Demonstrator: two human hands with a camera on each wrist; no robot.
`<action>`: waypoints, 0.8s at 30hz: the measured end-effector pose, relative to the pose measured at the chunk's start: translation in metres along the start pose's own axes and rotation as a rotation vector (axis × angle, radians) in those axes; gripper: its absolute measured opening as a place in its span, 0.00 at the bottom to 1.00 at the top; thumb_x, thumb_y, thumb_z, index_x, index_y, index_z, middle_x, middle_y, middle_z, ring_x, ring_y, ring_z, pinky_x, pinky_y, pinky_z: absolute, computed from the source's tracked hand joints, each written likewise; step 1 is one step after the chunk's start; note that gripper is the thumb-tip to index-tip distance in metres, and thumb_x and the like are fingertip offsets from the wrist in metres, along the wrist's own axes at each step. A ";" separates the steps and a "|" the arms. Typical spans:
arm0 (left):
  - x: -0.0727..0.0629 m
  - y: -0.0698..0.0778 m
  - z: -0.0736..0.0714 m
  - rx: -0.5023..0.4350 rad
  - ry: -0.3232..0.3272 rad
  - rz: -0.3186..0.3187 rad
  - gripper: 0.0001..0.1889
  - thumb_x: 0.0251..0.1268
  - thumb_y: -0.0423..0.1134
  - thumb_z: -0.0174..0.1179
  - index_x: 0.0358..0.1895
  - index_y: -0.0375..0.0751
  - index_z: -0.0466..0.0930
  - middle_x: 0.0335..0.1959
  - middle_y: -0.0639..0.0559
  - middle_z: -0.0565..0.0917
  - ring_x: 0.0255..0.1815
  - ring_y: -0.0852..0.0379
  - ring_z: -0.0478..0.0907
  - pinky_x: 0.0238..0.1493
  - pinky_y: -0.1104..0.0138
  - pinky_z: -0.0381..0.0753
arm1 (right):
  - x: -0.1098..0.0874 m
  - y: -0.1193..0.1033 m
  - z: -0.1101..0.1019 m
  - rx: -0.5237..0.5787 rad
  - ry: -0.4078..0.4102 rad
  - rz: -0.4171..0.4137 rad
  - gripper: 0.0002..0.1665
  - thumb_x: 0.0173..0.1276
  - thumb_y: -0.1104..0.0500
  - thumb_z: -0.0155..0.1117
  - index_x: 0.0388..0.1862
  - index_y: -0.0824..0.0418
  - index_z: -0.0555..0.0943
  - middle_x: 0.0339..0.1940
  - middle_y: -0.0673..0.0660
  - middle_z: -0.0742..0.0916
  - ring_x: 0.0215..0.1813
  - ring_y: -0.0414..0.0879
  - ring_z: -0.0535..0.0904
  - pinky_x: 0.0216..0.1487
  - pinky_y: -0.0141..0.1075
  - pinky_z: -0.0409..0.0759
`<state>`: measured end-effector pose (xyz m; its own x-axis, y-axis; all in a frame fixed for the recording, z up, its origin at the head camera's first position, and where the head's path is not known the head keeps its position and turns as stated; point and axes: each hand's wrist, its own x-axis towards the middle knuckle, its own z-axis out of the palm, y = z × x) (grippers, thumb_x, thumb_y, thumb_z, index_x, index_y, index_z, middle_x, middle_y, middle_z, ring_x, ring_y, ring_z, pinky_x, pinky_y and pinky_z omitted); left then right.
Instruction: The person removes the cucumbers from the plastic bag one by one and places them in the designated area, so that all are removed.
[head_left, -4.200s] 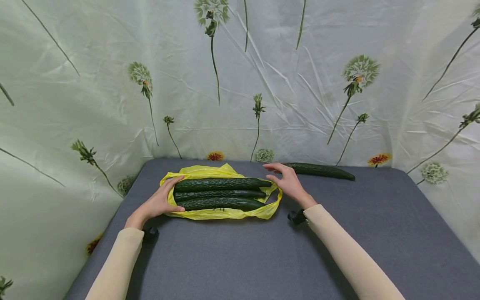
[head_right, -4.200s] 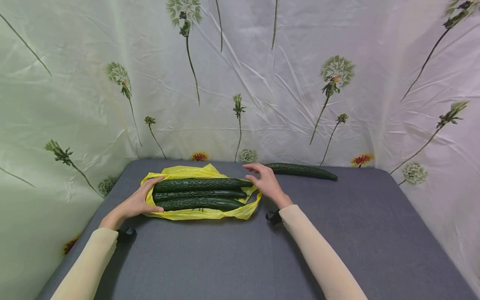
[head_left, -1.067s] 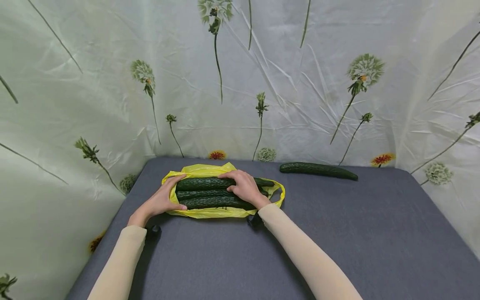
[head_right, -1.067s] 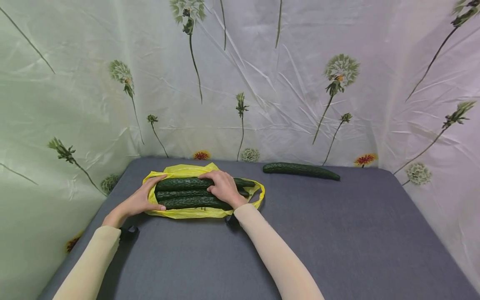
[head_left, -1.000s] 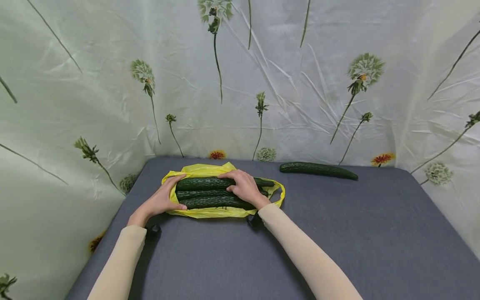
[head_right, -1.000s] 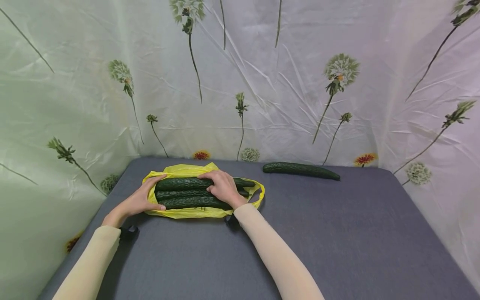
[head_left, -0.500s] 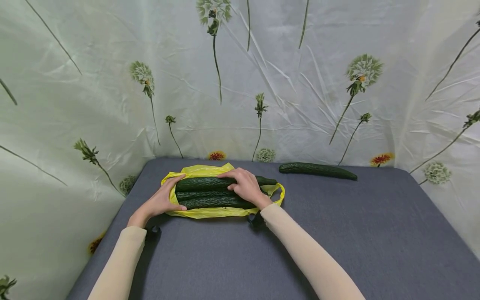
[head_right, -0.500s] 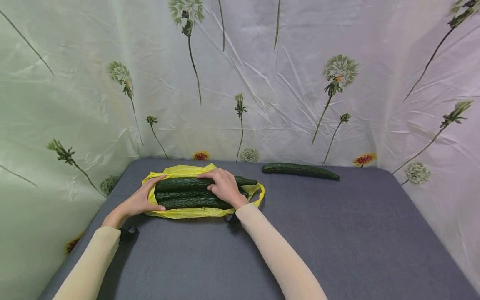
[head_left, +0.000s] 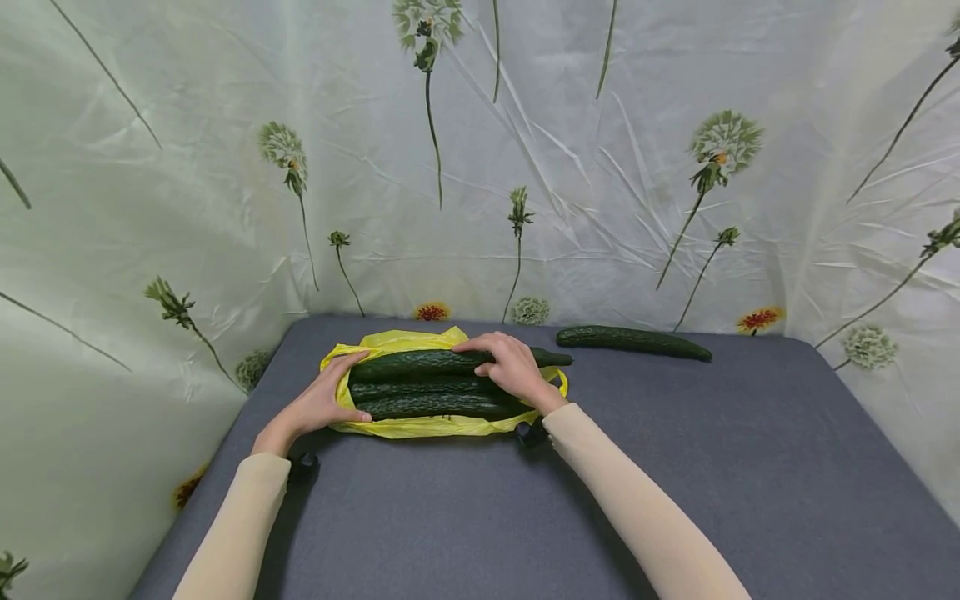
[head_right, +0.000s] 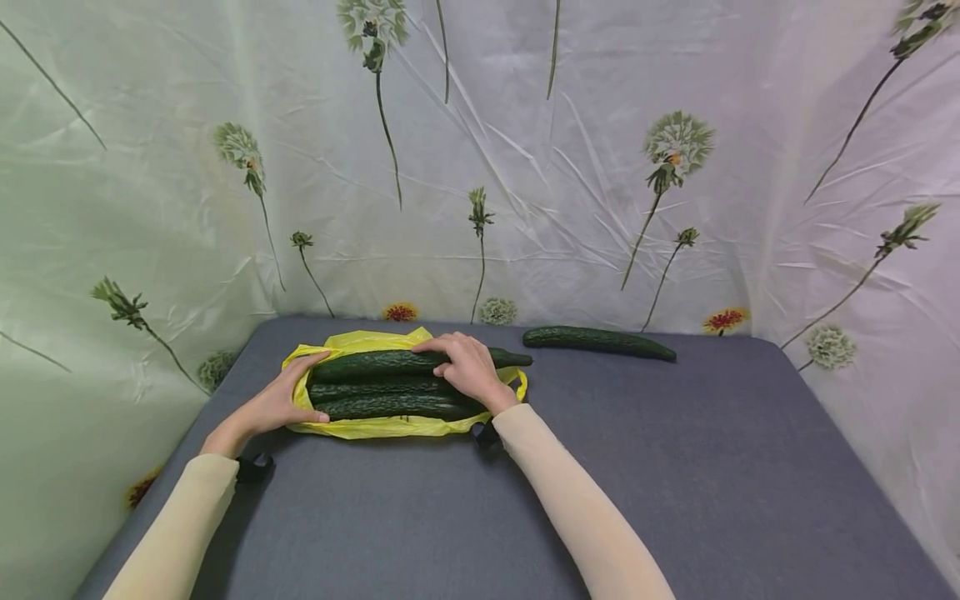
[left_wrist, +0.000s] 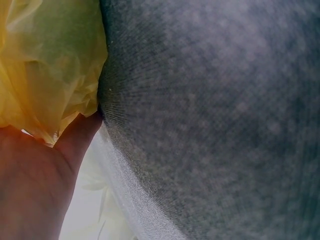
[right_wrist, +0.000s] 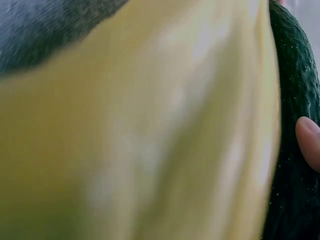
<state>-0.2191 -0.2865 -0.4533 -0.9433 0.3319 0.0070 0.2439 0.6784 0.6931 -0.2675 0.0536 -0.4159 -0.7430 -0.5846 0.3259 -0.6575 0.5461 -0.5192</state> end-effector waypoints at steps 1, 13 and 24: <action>0.000 0.000 0.000 0.000 -0.001 0.000 0.55 0.47 0.51 0.75 0.76 0.46 0.50 0.73 0.35 0.49 0.72 0.32 0.44 0.60 0.33 0.53 | -0.001 0.001 -0.001 0.002 -0.003 0.002 0.25 0.61 0.67 0.68 0.56 0.48 0.83 0.53 0.49 0.84 0.49 0.45 0.78 0.31 0.35 0.67; 0.001 0.000 0.000 -0.013 -0.001 0.005 0.54 0.47 0.50 0.75 0.76 0.46 0.50 0.73 0.36 0.49 0.72 0.33 0.44 0.60 0.33 0.53 | -0.009 0.009 -0.015 0.048 -0.001 0.027 0.25 0.61 0.67 0.68 0.56 0.48 0.83 0.55 0.49 0.83 0.54 0.47 0.77 0.39 0.39 0.75; 0.000 -0.001 0.000 -0.013 0.001 0.009 0.54 0.47 0.49 0.75 0.76 0.47 0.50 0.73 0.36 0.49 0.72 0.33 0.45 0.60 0.33 0.53 | -0.019 0.020 -0.024 0.058 -0.005 0.075 0.25 0.61 0.66 0.68 0.57 0.47 0.82 0.55 0.50 0.83 0.54 0.48 0.77 0.30 0.37 0.66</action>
<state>-0.2195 -0.2869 -0.4542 -0.9412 0.3376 0.0140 0.2496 0.6669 0.7021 -0.2700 0.0901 -0.4132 -0.7892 -0.5464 0.2806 -0.5914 0.5526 -0.5872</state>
